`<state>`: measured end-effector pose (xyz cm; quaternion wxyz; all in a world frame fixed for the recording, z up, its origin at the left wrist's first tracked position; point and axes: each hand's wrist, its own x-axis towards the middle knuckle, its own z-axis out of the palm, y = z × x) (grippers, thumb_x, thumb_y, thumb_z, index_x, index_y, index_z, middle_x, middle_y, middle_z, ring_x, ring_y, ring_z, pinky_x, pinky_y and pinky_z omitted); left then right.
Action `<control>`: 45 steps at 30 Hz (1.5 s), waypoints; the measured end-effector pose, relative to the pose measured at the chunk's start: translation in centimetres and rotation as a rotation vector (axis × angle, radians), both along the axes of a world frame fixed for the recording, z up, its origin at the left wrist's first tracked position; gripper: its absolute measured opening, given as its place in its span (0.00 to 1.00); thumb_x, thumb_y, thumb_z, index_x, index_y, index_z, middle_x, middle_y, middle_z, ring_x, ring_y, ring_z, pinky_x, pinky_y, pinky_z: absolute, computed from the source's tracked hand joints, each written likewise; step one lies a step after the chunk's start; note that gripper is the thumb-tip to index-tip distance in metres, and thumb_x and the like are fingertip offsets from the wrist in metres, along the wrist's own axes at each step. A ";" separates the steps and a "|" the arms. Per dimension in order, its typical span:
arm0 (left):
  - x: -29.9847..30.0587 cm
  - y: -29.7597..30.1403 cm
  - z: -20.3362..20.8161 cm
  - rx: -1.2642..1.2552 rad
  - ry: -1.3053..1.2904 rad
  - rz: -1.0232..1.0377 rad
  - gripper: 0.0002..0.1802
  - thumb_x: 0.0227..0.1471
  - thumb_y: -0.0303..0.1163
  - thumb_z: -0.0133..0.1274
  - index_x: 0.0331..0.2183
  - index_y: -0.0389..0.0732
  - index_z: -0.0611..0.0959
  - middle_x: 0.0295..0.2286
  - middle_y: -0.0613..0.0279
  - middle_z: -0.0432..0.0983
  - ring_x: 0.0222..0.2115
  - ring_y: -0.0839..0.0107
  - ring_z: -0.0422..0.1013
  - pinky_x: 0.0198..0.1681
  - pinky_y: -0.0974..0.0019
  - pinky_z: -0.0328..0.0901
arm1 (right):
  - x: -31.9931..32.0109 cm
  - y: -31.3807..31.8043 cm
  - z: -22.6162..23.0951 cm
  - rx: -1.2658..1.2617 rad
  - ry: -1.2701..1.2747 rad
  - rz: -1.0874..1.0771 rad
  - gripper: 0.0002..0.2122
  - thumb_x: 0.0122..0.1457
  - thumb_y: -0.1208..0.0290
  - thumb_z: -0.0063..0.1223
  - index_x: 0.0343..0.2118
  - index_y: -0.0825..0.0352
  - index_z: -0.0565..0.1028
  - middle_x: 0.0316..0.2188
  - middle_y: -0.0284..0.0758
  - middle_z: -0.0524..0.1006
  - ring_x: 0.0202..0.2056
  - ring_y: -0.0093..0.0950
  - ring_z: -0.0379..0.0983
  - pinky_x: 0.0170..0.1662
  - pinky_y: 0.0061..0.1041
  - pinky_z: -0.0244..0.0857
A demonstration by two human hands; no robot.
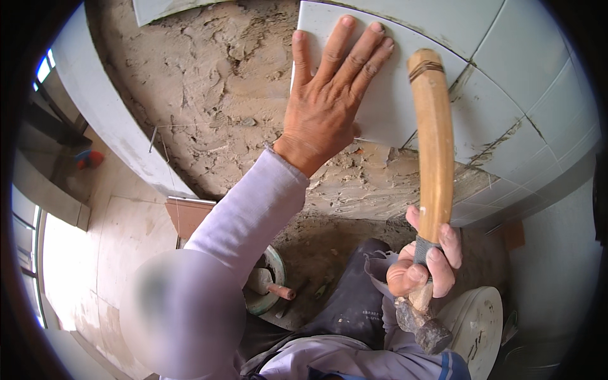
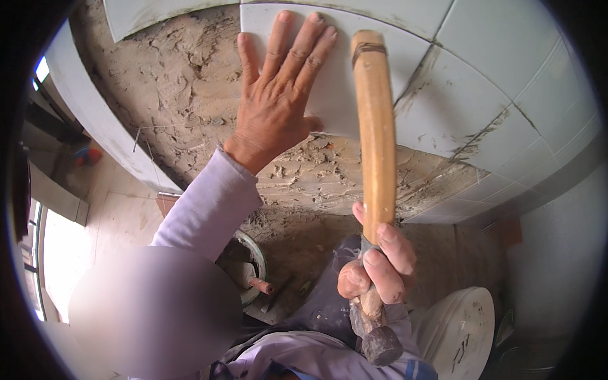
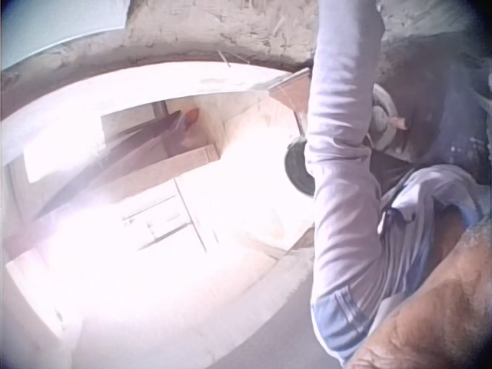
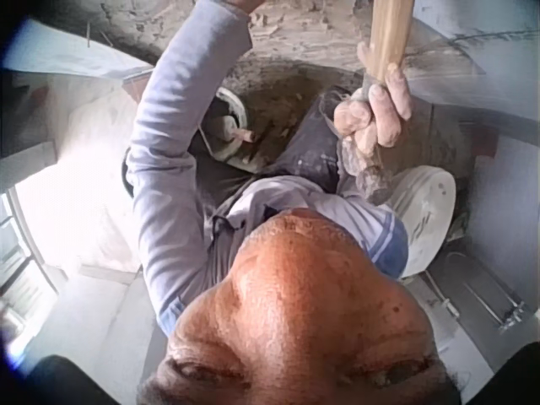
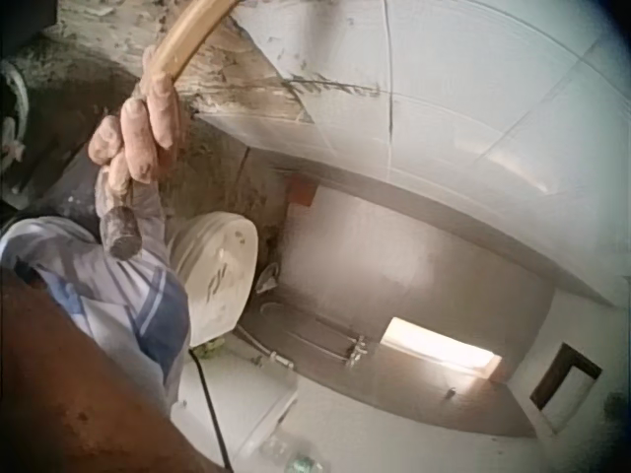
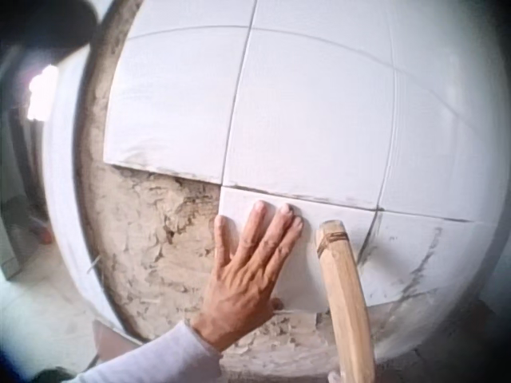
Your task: The person scoops cement from a bucket onto a hawk, spreads it on a wall, and places a white tile. They use a hammer to tap the tile into place and a trowel to scrape excess cement from the edges.
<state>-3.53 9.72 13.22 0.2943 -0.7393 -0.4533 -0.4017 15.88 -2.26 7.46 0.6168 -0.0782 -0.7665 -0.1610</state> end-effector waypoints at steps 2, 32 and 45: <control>0.1 -0.1 0.1 -0.026 -0.023 -0.063 0.76 0.16 0.39 0.78 0.69 0.59 0.56 0.69 0.73 0.47 0.71 0.62 0.41 0.70 0.31 0.31 | 0.3 -0.6 0.7 -0.041 -0.036 -0.050 0.11 0.61 0.77 0.45 0.45 0.78 0.66 0.49 0.61 0.69 0.43 0.57 0.78 0.42 0.47 0.82; 3.1 -0.3 2.0 0.013 0.089 0.077 0.83 0.10 0.44 0.82 0.69 0.65 0.52 0.71 0.56 0.38 0.68 0.29 0.29 0.57 0.10 0.33 | 2.5 -1.9 -0.3 -0.175 0.203 0.030 0.14 0.48 0.78 0.68 0.38 0.69 0.77 0.48 0.47 0.77 0.44 0.43 0.81 0.44 0.35 0.82; 2.9 -0.3 2.0 0.021 0.119 0.091 0.86 0.08 0.46 0.82 0.70 0.64 0.50 0.71 0.54 0.36 0.68 0.28 0.29 0.56 0.08 0.35 | 2.9 -1.7 -0.7 -0.198 0.211 0.081 0.15 0.48 0.78 0.68 0.39 0.70 0.76 0.47 0.46 0.78 0.44 0.40 0.81 0.46 0.37 0.81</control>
